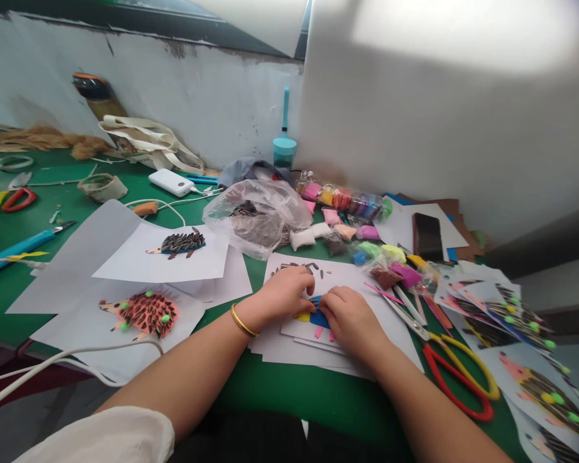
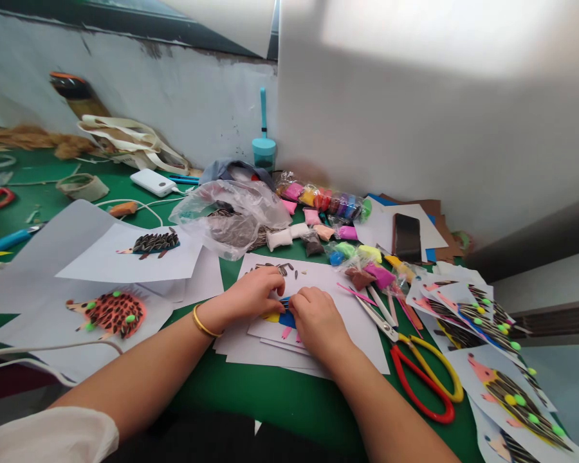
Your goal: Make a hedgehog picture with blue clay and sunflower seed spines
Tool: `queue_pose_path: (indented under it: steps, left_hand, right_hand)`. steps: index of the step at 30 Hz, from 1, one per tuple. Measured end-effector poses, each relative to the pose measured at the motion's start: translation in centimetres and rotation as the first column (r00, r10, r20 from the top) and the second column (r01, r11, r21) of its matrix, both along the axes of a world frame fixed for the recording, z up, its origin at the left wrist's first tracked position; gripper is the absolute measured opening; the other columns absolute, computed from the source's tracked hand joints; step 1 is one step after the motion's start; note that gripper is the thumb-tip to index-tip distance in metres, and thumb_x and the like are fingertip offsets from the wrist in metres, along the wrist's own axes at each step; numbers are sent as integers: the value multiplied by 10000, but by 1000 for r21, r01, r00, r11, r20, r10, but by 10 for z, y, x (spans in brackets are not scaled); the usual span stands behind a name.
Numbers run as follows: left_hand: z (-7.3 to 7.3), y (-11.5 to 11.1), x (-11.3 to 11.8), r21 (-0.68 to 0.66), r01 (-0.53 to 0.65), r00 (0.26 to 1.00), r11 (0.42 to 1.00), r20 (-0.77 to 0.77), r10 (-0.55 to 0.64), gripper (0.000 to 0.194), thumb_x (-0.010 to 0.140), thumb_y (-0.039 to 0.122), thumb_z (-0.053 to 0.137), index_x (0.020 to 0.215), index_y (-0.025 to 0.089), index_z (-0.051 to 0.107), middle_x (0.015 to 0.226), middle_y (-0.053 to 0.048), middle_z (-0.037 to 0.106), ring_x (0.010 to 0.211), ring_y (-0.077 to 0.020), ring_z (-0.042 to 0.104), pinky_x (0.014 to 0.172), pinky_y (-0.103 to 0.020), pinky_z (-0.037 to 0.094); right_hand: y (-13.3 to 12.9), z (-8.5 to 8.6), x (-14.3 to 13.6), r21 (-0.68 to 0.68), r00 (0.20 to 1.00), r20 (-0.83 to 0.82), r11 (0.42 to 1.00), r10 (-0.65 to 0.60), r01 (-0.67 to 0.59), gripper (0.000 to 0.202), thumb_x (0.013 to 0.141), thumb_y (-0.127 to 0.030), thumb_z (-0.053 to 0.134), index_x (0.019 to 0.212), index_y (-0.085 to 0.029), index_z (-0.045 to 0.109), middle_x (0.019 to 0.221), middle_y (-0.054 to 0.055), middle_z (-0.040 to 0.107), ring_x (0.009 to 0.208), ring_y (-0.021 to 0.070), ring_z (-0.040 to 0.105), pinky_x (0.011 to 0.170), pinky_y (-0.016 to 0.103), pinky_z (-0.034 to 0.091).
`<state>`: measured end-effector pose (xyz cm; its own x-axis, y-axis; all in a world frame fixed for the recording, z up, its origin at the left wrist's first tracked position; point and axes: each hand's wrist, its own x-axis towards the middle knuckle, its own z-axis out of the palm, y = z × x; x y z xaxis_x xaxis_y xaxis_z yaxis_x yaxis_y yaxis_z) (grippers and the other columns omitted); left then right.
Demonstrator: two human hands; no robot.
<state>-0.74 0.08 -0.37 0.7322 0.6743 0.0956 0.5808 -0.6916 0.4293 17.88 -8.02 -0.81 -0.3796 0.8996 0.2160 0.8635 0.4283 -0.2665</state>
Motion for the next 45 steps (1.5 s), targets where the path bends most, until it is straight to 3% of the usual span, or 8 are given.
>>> queue_pose_path:
  steps: [8, 13, 21, 28, 31, 38, 41, 45]
  left_hand:
    - [1, -1, -2, -17, 7, 1000, 1000, 15, -7, 294, 685, 381, 829, 840, 204, 653, 908, -25, 607, 885, -220, 578, 743, -315, 423]
    - [5, 1, -4, -63, 3, 999, 998, 49, 1, 287, 706, 390, 815, 839, 200, 647, 915, -21, 606, 900, -210, 576, 753, -303, 427]
    - [9, 5, -5, -95, -179, 956, 979, 218, 196, 134, 827, 282, 705, 761, 186, 638, 818, -11, 621, 810, -165, 580, 702, -275, 418]
    - [8, 6, -6, -55, -216, 945, 975, 239, 223, 144, 835, 284, 692, 740, 186, 645, 815, -13, 637, 811, -164, 587, 705, -282, 417]
    - [7, 5, -6, -35, -210, 947, 977, 241, 213, 149, 836, 290, 691, 741, 188, 639, 810, -11, 638, 813, -164, 586, 702, -284, 416]
    - [8, 4, -8, -18, -189, 953, 982, 239, 188, 134, 854, 296, 667, 771, 194, 642, 833, -14, 631, 825, -168, 581, 712, -287, 422]
    - [9, 6, -9, -10, -212, 951, 977, 230, 208, 131, 863, 298, 651, 785, 194, 648, 835, -18, 622, 821, -171, 575, 721, -295, 428]
    - [8, 10, -11, -21, -305, 929, 952, 215, 302, 127, 865, 283, 632, 775, 195, 653, 852, -25, 610, 822, -172, 575, 708, -299, 429]
  right_hand:
    - [1, 9, 9, -60, 989, -149, 998, -13, 4, 128, 938, -195, 539, 851, -196, 633, 870, 54, 626, 843, 208, 548, 771, 331, 407]
    - [9, 10, 23, -27, 972, -217, 996, -87, 83, 165, 953, -214, 500, 891, -194, 653, 879, 59, 640, 864, 212, 576, 793, 334, 428]
    - [40, 8, 19, 22, 982, 116, 989, -148, 146, 233, 930, -253, 548, 1087, -201, 712, 1004, 92, 699, 958, 252, 612, 833, 351, 435]
    - [66, 9, 9, 20, 946, 295, 991, -131, 131, 211, 917, -278, 563, 943, -211, 761, 902, 95, 715, 863, 244, 632, 709, 332, 406]
    - [60, 11, 15, 30, 966, 204, 987, -161, 159, 196, 910, -246, 560, 881, -208, 751, 867, 82, 716, 847, 241, 637, 707, 331, 409]
    - [12, 15, 22, -60, 943, -293, 987, -158, 147, 92, 887, -229, 589, 831, -220, 662, 835, 17, 689, 808, 185, 612, 752, 296, 439]
    - [3, 11, 21, -79, 926, -347, 988, -153, 133, 84, 883, -236, 592, 817, -215, 639, 804, 18, 663, 777, 183, 592, 734, 298, 438]
    - [18, 9, 24, -33, 951, -264, 987, -163, 160, 116, 894, -233, 562, 815, -210, 644, 818, 35, 660, 813, 205, 589, 757, 322, 436]
